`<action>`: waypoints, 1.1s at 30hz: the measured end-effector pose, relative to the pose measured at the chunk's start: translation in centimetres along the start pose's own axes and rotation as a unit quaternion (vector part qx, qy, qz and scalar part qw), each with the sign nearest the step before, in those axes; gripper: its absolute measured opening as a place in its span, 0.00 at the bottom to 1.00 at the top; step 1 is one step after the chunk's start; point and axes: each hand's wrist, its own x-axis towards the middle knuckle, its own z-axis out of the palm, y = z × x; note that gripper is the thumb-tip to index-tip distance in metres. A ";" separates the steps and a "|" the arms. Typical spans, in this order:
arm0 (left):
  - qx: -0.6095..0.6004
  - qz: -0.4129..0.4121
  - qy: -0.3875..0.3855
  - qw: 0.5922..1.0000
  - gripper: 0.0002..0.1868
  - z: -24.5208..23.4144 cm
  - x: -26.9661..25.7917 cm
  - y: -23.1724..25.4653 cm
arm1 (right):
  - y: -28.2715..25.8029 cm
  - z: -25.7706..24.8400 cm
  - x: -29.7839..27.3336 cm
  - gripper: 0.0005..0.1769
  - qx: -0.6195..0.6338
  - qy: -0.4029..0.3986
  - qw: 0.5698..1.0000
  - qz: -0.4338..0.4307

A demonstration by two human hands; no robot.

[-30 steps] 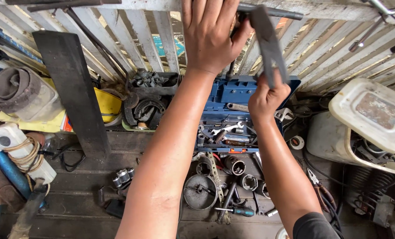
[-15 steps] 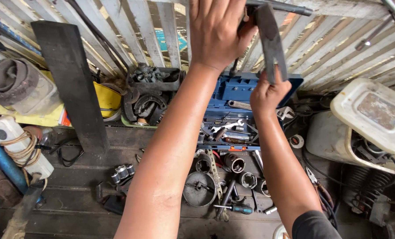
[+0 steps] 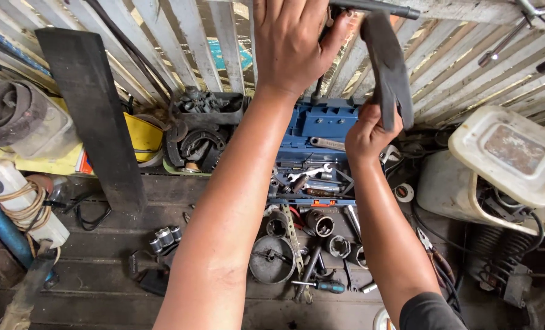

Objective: Cleaning the floor with a broom and then repairing or assembling mechanical parts using hand tools in a workshop.

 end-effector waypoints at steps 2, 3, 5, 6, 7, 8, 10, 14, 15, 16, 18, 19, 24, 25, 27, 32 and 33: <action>-0.005 0.003 0.008 1.000 0.18 0.1 -0.3 0.2 | 0.8 -0.1 0.2 0.16 -0.019 -0.009 1.000 0.009; -0.007 0.001 0.005 1.000 0.18 -0.4 -0.6 0.4 | 0.3 -0.5 -0.2 0.16 -0.022 -0.010 1.000 0.011; -0.037 -0.054 -0.074 0.995 0.17 -0.7 0.2 0.6 | -0.5 -1.1 0.4 0.16 -0.081 -0.037 0.996 0.004; -0.037 -0.052 -0.071 0.995 0.17 -0.5 0.3 0.5 | -1.1 -1.4 0.5 0.16 -0.080 -0.035 0.996 0.000; -0.016 -0.036 -0.055 0.998 0.18 -0.4 0.3 0.3 | -1.8 -1.7 0.6 0.15 -0.065 -0.025 0.998 0.002; 0.003 -0.020 -0.042 0.999 0.20 -0.4 0.1 0.3 | -2.5 -2.2 0.2 0.15 -0.050 -0.015 0.999 0.007; 0.005 -0.024 -0.057 0.998 0.24 -1.4 0.5 0.9 | -2.3 -3.5 -0.5 0.16 -0.005 0.005 1.000 0.024; 0.009 -0.048 -0.117 0.992 0.29 -2.7 1.5 1.7 | -3.6 -7.6 0.2 0.17 0.067 0.021 0.997 0.034; 0.007 -0.043 -0.111 0.993 0.29 -2.7 1.6 1.8 | -4.6 -8.7 0.7 0.17 0.068 0.026 0.997 0.027; 0.026 -0.039 -0.127 0.991 0.32 -2.6 1.4 1.8 | -5.5 -9.8 1.1 0.18 0.033 0.005 0.999 0.015; 0.046 -0.031 -0.139 0.989 0.36 -3.1 1.4 2.1 | -7.2 -11.5 1.6 0.21 -0.001 -0.012 1.000 0.000; 0.050 -0.028 -0.154 0.986 0.40 -3.6 1.6 2.4 | -8.0 -12.1 1.7 0.21 -0.014 -0.020 1.000 0.004; 0.062 0.007 -0.178 0.982 0.37 -3.9 1.1 2.3 | -9.3 -14.1 1.4 0.20 -0.010 -0.018 1.000 0.020; 0.071 -0.025 -0.226 0.971 0.31 -4.1 1.5 2.7 | -9.3 -14.4 1.3 0.20 -0.013 -0.017 1.000 0.023; 0.088 -0.058 -0.272 0.957 0.24 -4.8 2.5 3.4 | -9.6 -14.7 1.2 0.20 -0.009 -0.019 0.999 0.025; 0.032 -0.031 -0.190 0.981 0.31 -9.0 4.7 6.5 | -10.6 -14.5 0.4 0.20 -0.018 -0.036 0.998 0.053; 0.035 -0.030 -0.187 0.981 0.31 -9.6 4.0 6.1 | -10.6 -14.1 -0.3 0.20 -0.015 -0.037 0.998 0.050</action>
